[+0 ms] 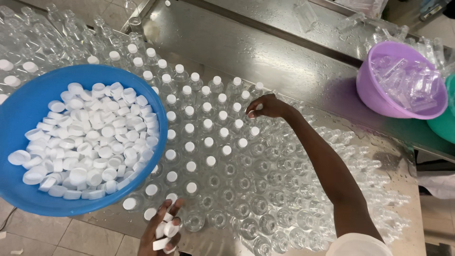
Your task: The person repeatedly picks up white bottle caps from a blue basin and screws them onto rows of clear plastic bottles arranged on a stainless steel table. The person works systematically across the rows, using both hands to cap the bottles.
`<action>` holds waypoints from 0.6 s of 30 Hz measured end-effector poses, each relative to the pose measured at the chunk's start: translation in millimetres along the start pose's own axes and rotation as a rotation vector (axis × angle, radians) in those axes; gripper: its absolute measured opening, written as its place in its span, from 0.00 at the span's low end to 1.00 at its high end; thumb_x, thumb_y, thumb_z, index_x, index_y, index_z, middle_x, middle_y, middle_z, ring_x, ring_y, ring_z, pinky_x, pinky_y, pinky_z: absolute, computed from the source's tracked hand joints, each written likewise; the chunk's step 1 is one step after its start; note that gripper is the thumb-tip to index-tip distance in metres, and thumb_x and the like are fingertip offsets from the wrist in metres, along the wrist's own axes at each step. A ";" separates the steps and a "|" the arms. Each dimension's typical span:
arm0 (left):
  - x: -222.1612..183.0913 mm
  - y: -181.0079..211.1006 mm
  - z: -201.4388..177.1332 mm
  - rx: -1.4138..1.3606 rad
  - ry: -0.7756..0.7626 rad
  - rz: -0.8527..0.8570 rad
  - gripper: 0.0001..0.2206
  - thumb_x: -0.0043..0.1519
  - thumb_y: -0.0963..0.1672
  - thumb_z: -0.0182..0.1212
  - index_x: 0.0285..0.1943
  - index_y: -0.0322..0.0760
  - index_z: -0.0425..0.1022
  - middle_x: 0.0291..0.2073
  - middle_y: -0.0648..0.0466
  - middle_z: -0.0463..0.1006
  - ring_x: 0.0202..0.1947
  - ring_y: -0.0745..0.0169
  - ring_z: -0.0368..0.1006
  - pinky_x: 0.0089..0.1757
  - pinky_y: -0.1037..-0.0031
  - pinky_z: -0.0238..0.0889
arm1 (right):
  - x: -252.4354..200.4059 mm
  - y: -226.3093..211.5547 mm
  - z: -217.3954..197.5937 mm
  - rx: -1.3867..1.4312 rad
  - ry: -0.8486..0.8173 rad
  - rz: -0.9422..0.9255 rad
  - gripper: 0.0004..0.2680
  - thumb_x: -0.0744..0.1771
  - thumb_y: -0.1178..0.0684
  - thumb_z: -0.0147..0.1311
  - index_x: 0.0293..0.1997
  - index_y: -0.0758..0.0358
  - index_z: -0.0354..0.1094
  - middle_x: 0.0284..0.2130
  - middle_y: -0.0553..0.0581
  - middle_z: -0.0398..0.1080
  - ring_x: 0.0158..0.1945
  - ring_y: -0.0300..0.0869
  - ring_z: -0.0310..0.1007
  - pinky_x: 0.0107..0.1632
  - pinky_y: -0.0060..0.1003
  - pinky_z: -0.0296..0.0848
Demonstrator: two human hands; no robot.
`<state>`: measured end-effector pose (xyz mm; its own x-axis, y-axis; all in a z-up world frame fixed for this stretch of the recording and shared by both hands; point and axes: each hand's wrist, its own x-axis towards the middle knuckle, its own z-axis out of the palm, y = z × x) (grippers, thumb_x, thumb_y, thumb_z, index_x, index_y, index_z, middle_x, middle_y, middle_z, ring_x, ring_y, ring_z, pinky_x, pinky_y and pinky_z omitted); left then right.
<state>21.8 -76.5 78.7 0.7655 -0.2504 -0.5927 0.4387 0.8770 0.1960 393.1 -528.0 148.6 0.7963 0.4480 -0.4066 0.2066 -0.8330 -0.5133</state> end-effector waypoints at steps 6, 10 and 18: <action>-38.3 1.1 130.8 0.090 0.047 -0.004 0.25 0.68 0.47 0.55 0.75 0.35 0.70 0.67 0.37 0.79 0.33 0.68 0.71 0.14 0.86 0.57 | -3.0 0.0 8.2 0.049 0.101 -0.120 0.12 0.66 0.40 0.66 0.51 0.47 0.85 0.51 0.49 0.85 0.62 0.45 0.81 0.76 0.62 0.48; -21.1 -12.7 141.4 0.156 -0.075 -0.055 0.26 0.69 0.51 0.53 0.73 0.36 0.70 0.68 0.40 0.79 0.32 0.69 0.72 0.17 0.84 0.56 | -24.9 -44.1 21.9 -0.284 0.260 -0.039 0.12 0.70 0.40 0.59 0.58 0.43 0.80 0.57 0.48 0.80 0.65 0.47 0.72 0.75 0.60 0.41; -10.9 -40.8 150.7 0.320 -0.055 -0.107 0.28 0.64 0.56 0.60 0.66 0.37 0.78 0.56 0.54 0.84 0.36 0.65 0.75 0.19 0.81 0.56 | -165.1 -240.4 110.6 0.106 0.188 -0.342 0.13 0.69 0.46 0.63 0.61 0.47 0.78 0.58 0.54 0.78 0.64 0.49 0.70 0.69 0.55 0.57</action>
<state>66.5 -171.4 194.9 0.7276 -0.3632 -0.5819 0.6365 0.6738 0.3753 149.1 -365.7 255.6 0.7840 0.6180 -0.0586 0.4254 -0.6036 -0.6743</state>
